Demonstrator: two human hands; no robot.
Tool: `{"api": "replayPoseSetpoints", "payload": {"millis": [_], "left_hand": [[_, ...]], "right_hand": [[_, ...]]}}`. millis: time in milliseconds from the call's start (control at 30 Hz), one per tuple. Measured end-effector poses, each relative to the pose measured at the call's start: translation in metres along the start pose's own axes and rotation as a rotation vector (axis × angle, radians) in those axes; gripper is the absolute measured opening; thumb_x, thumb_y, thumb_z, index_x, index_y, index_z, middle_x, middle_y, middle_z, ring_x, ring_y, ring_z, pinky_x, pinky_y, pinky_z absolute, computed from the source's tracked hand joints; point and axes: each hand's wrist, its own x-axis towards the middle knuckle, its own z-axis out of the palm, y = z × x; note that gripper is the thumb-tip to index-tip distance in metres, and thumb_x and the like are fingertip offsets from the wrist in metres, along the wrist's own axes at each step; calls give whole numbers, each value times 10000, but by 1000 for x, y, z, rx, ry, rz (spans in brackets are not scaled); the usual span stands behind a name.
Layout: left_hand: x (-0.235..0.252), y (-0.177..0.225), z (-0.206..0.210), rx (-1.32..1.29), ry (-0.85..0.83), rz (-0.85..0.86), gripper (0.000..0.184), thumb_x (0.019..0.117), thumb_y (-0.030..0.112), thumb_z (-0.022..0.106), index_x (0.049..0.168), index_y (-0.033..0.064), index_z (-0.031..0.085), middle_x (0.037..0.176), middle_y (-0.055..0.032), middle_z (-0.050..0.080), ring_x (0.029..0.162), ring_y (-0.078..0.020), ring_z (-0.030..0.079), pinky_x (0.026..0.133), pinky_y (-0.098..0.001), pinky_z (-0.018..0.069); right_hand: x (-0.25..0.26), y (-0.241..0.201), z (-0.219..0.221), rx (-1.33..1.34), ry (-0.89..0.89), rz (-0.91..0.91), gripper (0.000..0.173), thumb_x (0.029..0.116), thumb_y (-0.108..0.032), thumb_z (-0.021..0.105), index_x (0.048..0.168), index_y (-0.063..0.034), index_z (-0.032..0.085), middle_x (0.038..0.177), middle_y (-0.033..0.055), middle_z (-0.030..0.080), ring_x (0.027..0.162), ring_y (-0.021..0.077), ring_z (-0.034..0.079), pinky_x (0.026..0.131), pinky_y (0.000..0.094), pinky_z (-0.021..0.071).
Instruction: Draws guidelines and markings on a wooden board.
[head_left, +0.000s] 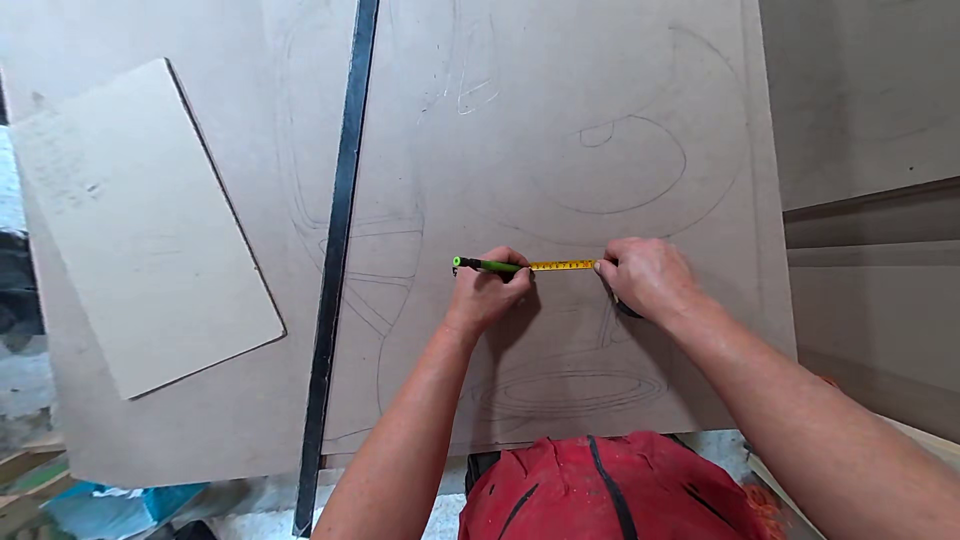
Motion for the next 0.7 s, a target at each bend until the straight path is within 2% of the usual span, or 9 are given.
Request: {"api": "replayPoseSetpoints", "payload": {"millis": [367,700], "left_hand": [[2,0,-2,49,-23,10,69,915,188,697,942,171,758,802,60,718,696,-39,660,642,-292,571],[3,0,-2,56,-30,-30,60,919,211,704,941,195,758,782,69,711,675,-37,653,625,-290,561]], "right_hand": [[-1,1,0,6,18,-12,274,1037,-363,570,914,-163,711,923,59,712,891,278,699,709,526,548],[0,-3,-4,9,-16,31,280,1040,-374,561,913,-174,710,899,52,710,887,266,700,706,519,549]]}}
